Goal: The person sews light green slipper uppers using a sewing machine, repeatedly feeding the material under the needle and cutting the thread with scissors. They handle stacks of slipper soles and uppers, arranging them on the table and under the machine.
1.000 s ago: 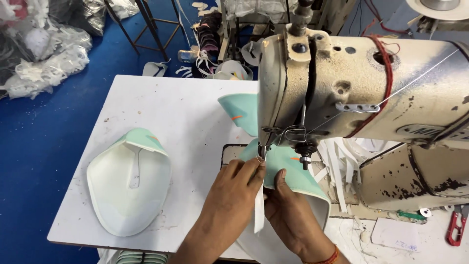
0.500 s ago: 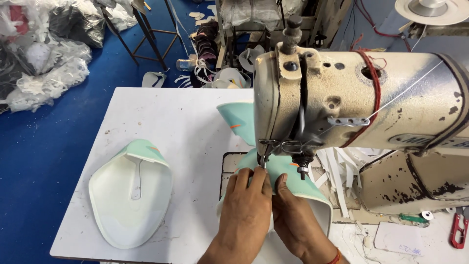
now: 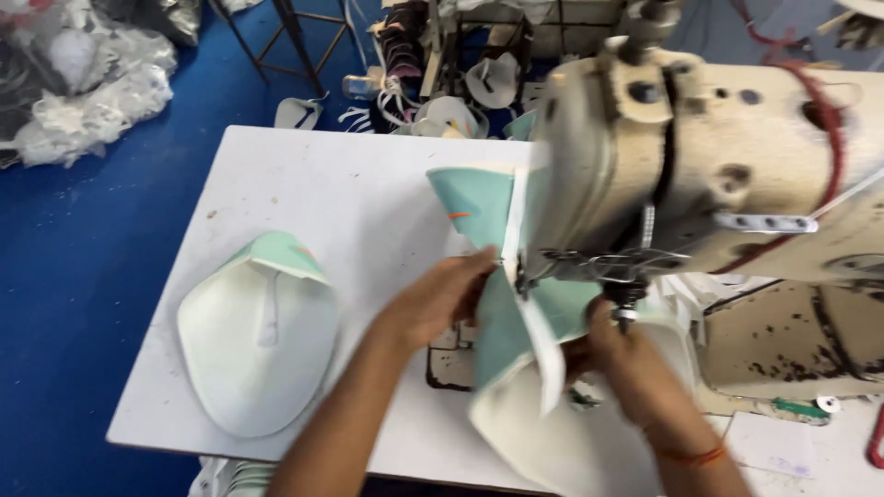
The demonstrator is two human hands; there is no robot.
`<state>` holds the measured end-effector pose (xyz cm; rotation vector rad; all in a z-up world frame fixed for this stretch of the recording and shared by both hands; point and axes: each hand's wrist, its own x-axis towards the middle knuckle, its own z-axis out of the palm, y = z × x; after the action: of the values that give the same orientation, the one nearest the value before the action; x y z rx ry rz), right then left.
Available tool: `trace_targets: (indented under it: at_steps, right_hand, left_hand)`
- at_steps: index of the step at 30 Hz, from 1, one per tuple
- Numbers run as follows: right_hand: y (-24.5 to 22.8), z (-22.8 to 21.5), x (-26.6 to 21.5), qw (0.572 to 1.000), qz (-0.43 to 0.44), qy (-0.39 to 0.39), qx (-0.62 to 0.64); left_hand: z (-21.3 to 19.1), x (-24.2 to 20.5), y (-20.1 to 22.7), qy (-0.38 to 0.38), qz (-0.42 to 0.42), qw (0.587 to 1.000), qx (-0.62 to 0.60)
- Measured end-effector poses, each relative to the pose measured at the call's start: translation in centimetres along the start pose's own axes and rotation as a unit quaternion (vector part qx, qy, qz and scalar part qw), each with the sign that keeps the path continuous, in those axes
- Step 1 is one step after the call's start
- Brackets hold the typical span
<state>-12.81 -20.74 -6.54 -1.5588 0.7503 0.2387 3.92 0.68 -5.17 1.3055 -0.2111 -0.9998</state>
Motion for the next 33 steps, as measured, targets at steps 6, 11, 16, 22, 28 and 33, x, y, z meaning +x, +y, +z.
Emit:
trace_targets:
  at_steps: [6, 11, 16, 22, 28, 33]
  right_hand:
    - [-2.1, -4.0, -2.0, 0.978, -0.164, 0.125, -0.029]
    - [-5.6, 1.8, -8.3, 0.859, -0.372, 0.234, -0.261]
    - [-7.7, 3.7, -8.9, 0.919, -0.153, 0.121, -0.342]
    - [-7.4, 4.2, -8.5, 0.87, -0.245, 0.125, -0.409]
    - [-5.4, 2.8, -6.8, 0.823, -0.258, 0.141, -0.486]
    - [-6.8, 3.2, -7.2, 0.833, -0.165, 0.092, -0.521]
  left_hand:
    - [5.9, -1.6, -3.6, 0.113, 0.099, 0.988, -0.032]
    - [8.6, -3.4, -5.2, 0.25, 0.243, 0.937, -0.011]
    - [6.3, -3.5, -3.2, 0.141, 0.08, 0.961, -0.224]
    - [6.9, -4.6, -0.5, 0.148, 0.072, 0.981, -0.104]
    - [7.4, -4.1, -3.3, 0.246, 0.258, 0.931, 0.08]
    - [7.5, -4.8, -1.5, 0.221, 0.18, 0.959, 0.005]
